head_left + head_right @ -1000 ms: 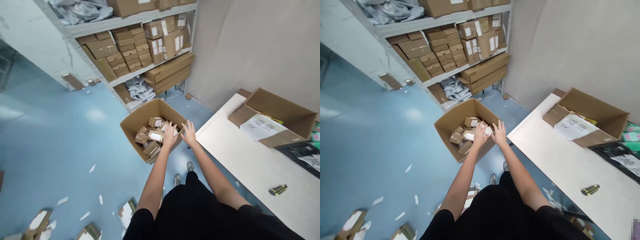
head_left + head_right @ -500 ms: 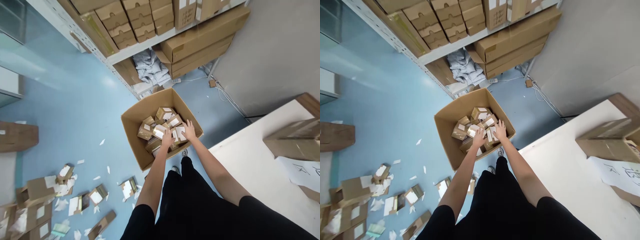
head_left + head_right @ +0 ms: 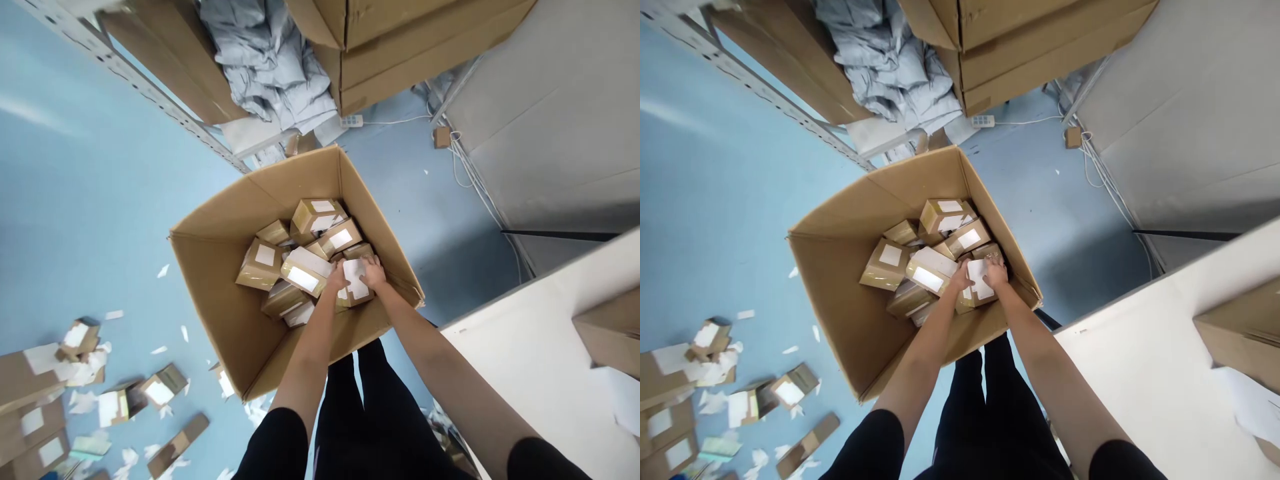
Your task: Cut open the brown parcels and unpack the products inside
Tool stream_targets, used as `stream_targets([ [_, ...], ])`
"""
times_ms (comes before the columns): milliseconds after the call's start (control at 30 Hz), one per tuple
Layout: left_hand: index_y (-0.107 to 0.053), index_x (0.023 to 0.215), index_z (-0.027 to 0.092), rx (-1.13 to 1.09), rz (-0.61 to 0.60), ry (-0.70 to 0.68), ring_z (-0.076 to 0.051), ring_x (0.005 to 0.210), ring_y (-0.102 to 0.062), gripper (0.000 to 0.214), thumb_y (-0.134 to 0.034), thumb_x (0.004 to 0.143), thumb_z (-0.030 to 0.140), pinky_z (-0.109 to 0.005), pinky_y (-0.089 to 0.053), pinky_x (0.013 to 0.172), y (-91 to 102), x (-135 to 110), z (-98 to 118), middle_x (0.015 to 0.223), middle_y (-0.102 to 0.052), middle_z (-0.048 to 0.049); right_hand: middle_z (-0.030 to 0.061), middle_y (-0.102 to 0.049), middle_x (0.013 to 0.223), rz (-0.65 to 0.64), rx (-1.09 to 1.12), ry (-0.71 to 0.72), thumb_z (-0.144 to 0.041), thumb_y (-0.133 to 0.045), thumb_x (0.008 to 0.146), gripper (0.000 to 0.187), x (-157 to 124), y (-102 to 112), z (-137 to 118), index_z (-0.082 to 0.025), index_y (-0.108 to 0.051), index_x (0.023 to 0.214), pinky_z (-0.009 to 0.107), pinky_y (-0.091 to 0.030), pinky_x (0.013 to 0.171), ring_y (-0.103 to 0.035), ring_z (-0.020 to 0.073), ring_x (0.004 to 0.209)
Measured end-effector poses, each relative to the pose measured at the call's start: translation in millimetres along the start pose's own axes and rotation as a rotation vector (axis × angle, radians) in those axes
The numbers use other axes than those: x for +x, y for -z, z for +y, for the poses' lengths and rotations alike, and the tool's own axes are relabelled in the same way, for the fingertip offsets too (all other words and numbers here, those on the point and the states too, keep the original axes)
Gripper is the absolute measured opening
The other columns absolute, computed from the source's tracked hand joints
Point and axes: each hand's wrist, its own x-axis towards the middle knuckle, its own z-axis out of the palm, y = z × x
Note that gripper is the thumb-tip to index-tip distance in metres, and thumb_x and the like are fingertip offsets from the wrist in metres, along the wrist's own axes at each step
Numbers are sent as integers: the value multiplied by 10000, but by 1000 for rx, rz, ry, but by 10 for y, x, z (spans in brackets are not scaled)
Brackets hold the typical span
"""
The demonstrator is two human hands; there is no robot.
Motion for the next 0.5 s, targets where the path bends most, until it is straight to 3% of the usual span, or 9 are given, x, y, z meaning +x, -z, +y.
stream_targets([
  [133,-392,1556,226,-81,-14,59,-284,1355,-632,1090,-881,602,26,-389,-498,1153,15,-150,-190,1578,-532,-165,130,-450,1675,-102,39,64,-275,-845,747,974,294,-134,-66,-260,-450,1637,447,-413,1203,-473,342,1496],
  [233,-393,1541,231,-131,25,39,-272,1342,-642,1044,-825,624,-18,-389,-515,1130,27,-305,-192,1495,-617,-143,131,-567,1565,-182,27,106,-292,-886,719,923,340,-121,-150,-244,-537,1572,395,-488,1129,-611,312,1360],
  [367,-396,1547,228,-152,78,122,-272,1212,-719,937,-772,714,21,-399,-562,1045,77,-546,-40,1356,-722,-129,153,-648,1450,-147,-33,146,-190,-865,728,792,154,14,-336,-185,-620,1481,359,-528,1061,-694,290,1217],
  [500,-392,1589,273,-185,220,69,-259,1294,-690,935,-746,754,47,-394,-550,1090,242,-940,144,1488,-663,-106,174,-581,1531,-38,-60,178,-125,-762,795,715,-203,242,-627,-177,-611,1492,362,-495,1099,-681,277,1236],
])
